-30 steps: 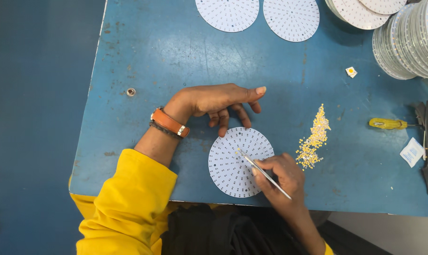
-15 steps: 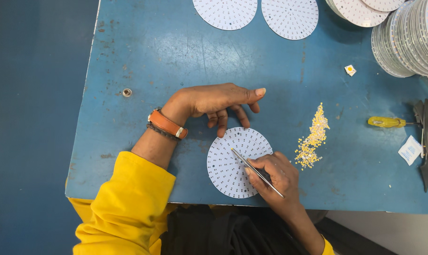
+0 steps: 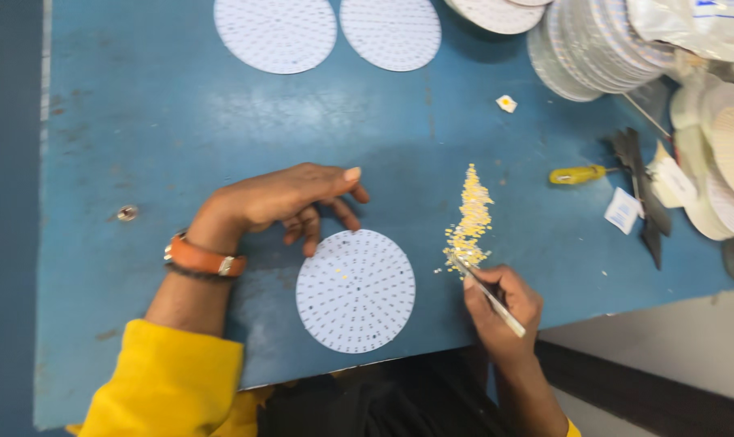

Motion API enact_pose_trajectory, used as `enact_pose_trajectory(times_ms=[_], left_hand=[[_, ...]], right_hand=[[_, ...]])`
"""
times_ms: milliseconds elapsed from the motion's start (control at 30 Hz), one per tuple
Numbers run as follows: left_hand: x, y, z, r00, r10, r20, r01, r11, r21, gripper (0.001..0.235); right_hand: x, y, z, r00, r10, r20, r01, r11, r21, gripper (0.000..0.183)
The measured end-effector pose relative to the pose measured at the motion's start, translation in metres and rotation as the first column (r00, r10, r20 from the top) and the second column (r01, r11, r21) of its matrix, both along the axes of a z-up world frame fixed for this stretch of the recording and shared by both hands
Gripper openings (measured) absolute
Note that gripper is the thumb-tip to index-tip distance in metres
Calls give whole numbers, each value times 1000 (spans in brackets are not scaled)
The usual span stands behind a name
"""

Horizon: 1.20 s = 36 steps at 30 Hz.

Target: The person uses tweezers to pick up small yellow components from a pile on the table and places them into designated holes on a circular LED module. The person repeats this action for multiple modules, systematically filling the holes.

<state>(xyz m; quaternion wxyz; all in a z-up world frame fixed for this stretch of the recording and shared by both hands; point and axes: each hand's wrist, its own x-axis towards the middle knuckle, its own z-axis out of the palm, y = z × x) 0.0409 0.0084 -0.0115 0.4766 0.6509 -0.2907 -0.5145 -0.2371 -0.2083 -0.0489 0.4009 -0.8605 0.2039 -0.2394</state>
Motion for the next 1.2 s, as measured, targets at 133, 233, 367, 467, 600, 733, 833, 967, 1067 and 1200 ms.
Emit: enact_pose_trajectory(times_ms=[133, 233, 367, 467, 600, 733, 833, 967, 1067, 1200], left_hand=[[0, 1, 3, 1000, -2, -28, 3, 1000, 21, 89], [-1, -1, 6, 1000, -3, -31, 4, 999, 37, 85], [-2, -1, 5, 999, 3, -36, -2, 1000, 31, 85], [-1, -1, 4, 999, -4, -40, 5, 1000, 25, 85], [-1, -2, 3, 1000, 0, -23, 0, 1000, 24, 84], [-2, -2, 2, 1000, 6, -7, -6, 1000, 24, 83], [-2, -2, 3, 1000, 9, -6, -9, 1000, 25, 83], [-2, -2, 1, 1000, 2, -1, -2, 1000, 16, 83], [-1, -2, 1, 1000, -6, -12, 6, 1000, 8, 83], [-1, -1, -1, 1000, -11, -10, 11, 1000, 1, 83]], right_hand=[[2, -18, -8, 1000, -24, -17, 23, 999, -43, 16], [7, -13, -8, 999, -20, -39, 17, 998, -69, 18], [10, -8, -1, 999, -20, -49, 16, 995, -98, 18], [11, -7, 1, 1000, 9, -12, -11, 991, -134, 19], [11, -8, 0, 998, -39, -52, 35, 996, -77, 18], [11, -8, -2, 1000, -9, -18, 8, 996, -91, 18], [12, -8, -1, 999, 32, 7, -31, 995, -94, 18], [12, -8, 0, 998, -10, -58, 6, 997, -81, 18], [12, -8, 1, 997, -4, -75, -4, 994, -105, 18], [12, -8, -1, 998, 7, -64, -16, 989, -149, 18]])
